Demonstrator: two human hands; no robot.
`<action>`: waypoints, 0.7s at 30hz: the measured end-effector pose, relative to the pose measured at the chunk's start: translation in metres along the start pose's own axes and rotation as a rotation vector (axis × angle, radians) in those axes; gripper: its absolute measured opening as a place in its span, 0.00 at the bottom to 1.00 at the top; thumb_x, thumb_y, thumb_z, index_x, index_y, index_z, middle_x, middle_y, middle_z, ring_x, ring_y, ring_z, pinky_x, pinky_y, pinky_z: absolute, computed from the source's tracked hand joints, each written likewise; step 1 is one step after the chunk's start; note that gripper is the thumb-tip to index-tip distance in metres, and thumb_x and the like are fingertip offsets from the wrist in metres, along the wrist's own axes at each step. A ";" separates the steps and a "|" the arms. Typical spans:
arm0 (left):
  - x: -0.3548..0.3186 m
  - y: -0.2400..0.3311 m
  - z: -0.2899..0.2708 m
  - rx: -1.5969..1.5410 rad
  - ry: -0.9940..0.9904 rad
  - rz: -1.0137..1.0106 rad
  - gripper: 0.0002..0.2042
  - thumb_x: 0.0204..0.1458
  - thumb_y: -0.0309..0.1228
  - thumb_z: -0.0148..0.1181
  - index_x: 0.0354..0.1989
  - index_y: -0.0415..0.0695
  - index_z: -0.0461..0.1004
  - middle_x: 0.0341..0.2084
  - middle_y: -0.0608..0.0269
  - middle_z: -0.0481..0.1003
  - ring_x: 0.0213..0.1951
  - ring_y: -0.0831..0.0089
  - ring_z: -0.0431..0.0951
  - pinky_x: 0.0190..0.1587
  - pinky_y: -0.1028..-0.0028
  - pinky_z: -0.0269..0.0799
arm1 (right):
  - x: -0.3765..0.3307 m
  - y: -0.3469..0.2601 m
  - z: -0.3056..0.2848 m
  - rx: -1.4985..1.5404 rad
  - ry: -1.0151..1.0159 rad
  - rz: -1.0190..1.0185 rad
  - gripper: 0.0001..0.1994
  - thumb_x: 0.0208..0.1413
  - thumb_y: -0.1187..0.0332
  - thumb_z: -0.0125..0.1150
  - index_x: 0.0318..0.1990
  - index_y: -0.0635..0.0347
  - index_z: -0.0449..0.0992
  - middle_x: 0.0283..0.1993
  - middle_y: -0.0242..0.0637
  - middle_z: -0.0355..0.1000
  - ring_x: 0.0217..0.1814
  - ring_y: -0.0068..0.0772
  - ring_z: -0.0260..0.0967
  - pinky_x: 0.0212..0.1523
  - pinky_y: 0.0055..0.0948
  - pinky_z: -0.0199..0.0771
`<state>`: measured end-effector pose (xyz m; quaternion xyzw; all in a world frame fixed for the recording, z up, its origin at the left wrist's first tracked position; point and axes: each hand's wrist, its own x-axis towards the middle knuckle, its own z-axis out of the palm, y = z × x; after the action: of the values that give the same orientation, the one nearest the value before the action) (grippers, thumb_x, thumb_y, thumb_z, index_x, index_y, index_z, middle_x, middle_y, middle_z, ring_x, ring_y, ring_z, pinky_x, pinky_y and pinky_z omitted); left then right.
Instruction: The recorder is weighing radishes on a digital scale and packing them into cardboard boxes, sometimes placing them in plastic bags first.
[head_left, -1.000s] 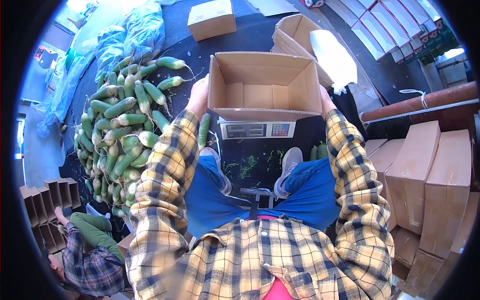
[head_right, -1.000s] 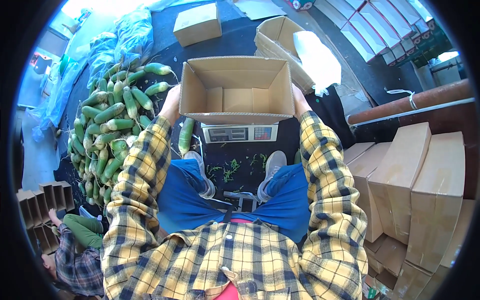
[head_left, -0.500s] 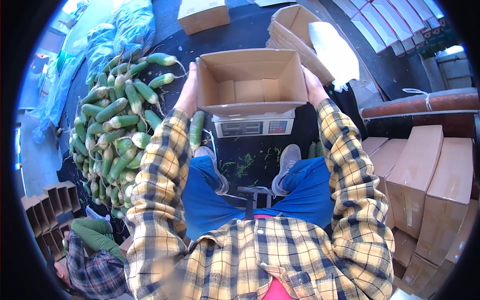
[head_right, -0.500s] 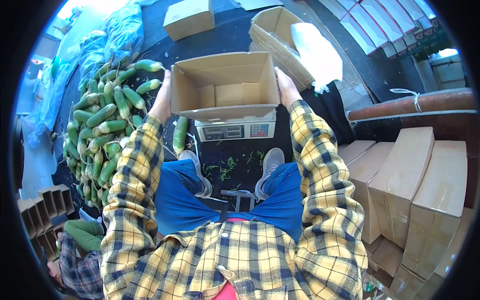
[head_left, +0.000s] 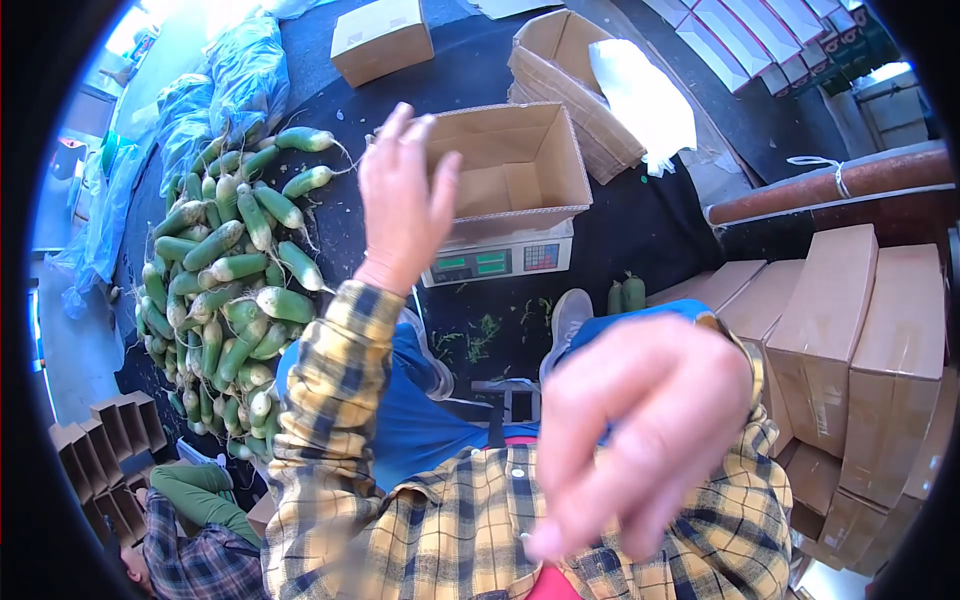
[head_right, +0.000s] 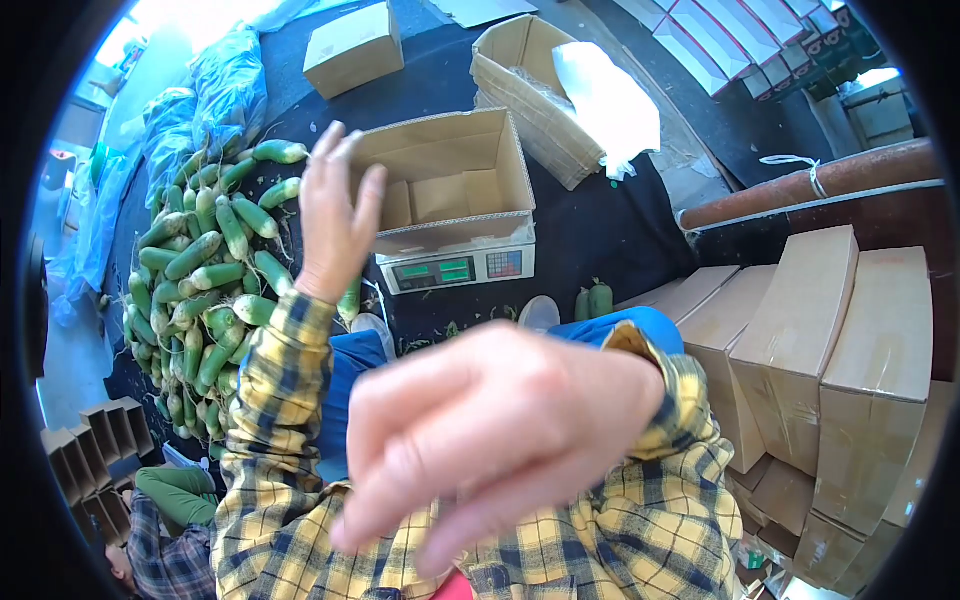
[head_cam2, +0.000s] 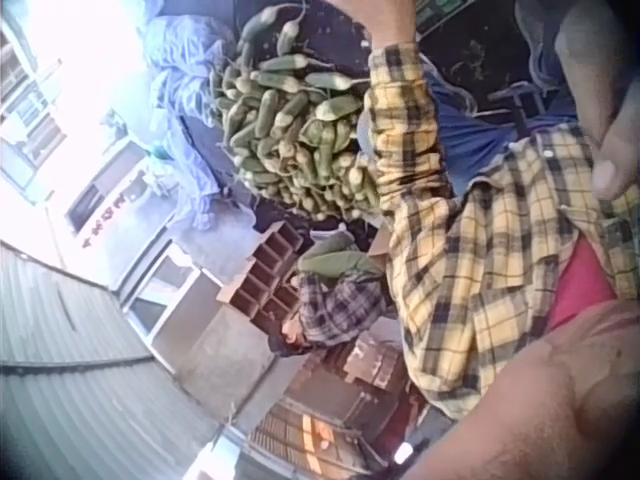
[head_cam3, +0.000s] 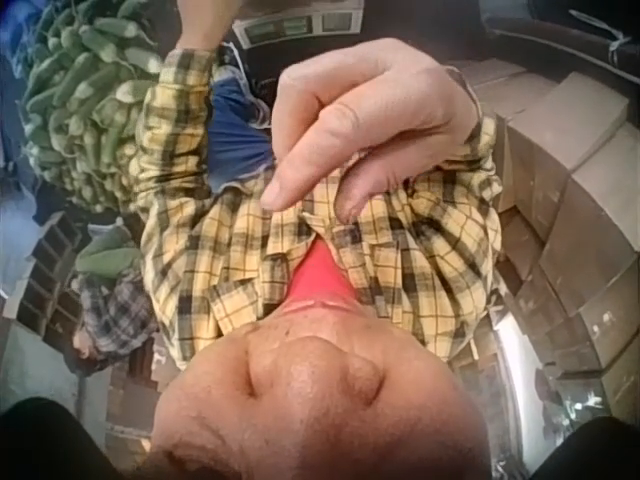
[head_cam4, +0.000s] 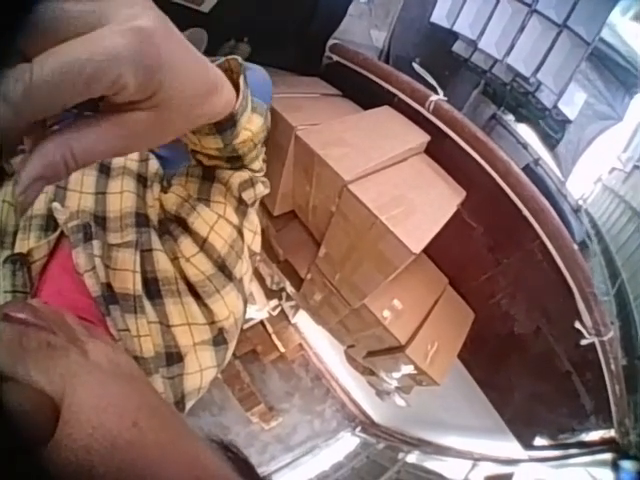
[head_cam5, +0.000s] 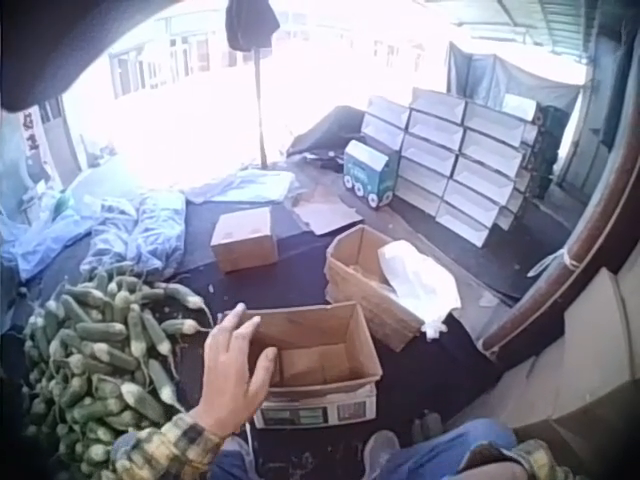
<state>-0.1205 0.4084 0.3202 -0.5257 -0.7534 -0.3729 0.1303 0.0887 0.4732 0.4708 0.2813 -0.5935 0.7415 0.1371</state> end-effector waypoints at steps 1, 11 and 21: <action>-0.002 0.012 0.002 0.014 -0.033 0.052 0.23 0.57 0.35 0.60 0.58 0.38 0.68 0.61 0.44 0.65 0.63 0.51 0.65 0.67 0.54 0.54 | 0.002 -0.005 0.008 0.060 0.031 -0.007 0.13 0.54 0.68 0.71 0.41 0.72 0.82 0.38 0.46 0.78 0.32 0.31 0.76 0.29 0.27 0.76; -0.049 0.036 0.008 0.018 -0.390 0.184 0.24 0.54 0.34 0.62 0.59 0.40 0.68 0.62 0.46 0.64 0.63 0.52 0.65 0.69 0.50 0.51 | -0.057 -0.009 -0.154 -0.697 0.924 0.505 0.21 0.65 0.50 0.57 0.29 0.59 0.77 0.18 0.23 0.63 0.19 0.13 0.55 0.21 0.18 0.53; -0.045 0.041 0.014 -0.002 -0.460 0.153 0.24 0.54 0.34 0.62 0.58 0.40 0.69 0.62 0.46 0.64 0.62 0.53 0.65 0.68 0.49 0.52 | -0.262 0.072 -0.373 -2.010 1.235 1.100 0.25 0.48 0.48 0.72 0.43 0.61 0.77 0.40 0.44 0.78 0.47 0.47 0.77 0.49 0.45 0.75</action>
<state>-0.0625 0.3935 0.3013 -0.6523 -0.7210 -0.2331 -0.0174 0.1658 0.8456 0.2103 -0.6083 -0.7616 -0.0598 0.2152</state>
